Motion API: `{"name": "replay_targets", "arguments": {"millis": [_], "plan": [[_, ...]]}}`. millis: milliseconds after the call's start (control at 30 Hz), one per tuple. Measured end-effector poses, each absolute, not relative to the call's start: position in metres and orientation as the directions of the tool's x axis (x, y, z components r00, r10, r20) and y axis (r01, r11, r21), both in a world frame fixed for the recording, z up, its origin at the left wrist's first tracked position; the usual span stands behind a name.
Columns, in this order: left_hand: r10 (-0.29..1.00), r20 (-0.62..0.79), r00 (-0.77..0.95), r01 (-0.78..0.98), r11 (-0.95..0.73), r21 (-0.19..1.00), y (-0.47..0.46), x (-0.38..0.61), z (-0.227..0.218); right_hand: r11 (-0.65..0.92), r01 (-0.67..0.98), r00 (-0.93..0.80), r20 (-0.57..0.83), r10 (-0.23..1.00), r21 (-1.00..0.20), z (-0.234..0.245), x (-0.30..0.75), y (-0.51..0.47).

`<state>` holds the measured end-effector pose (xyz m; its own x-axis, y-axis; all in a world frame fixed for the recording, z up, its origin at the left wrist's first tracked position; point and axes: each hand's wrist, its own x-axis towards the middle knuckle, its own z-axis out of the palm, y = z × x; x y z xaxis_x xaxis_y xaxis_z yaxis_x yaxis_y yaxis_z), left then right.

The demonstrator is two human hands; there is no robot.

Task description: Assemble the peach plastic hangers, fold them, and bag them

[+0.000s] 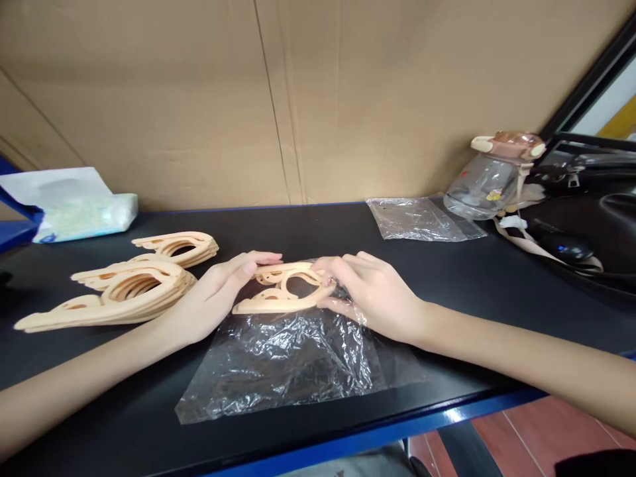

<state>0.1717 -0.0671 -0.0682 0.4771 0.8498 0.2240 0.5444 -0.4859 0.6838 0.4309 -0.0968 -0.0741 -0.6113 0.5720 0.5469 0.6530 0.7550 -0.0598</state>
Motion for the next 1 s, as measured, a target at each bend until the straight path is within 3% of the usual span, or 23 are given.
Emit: {"name": "replay_targets", "arguments": {"millis": [133, 233, 500, 767, 1000], "plan": [[0.745, 0.264, 0.613, 0.605, -0.657, 0.449, -0.071, 0.173, -0.064, 0.806, 0.590, -0.656, 0.554, 0.513, -0.048, -0.076, 0.425, -0.095], [0.696, 0.275, 0.663, 0.611, -0.716, 0.339, -0.073, 0.174, -0.063, 0.788, 0.607, -0.624, 0.553, 0.552, -0.101, -0.077, 0.429, -0.095], [0.715, 0.243, 0.656, 0.639, -0.697, 0.327, -0.072, 0.176, -0.061, 0.658, 0.748, -0.494, 0.588, 0.640, -0.088, -0.071, 0.436, -0.103], [0.716, 0.252, 0.651, 0.636, -0.696, 0.334, -0.072, 0.176, -0.062, 0.594, 0.765, -0.450, 0.453, 0.769, -0.247, -0.070, 0.434, -0.107], [0.719, 0.244, 0.651, 0.633, -0.691, 0.348, -0.071, 0.176, -0.063, 0.601, 0.746, -0.458, 0.434, 0.776, -0.287, -0.069, 0.434, -0.105]]}}
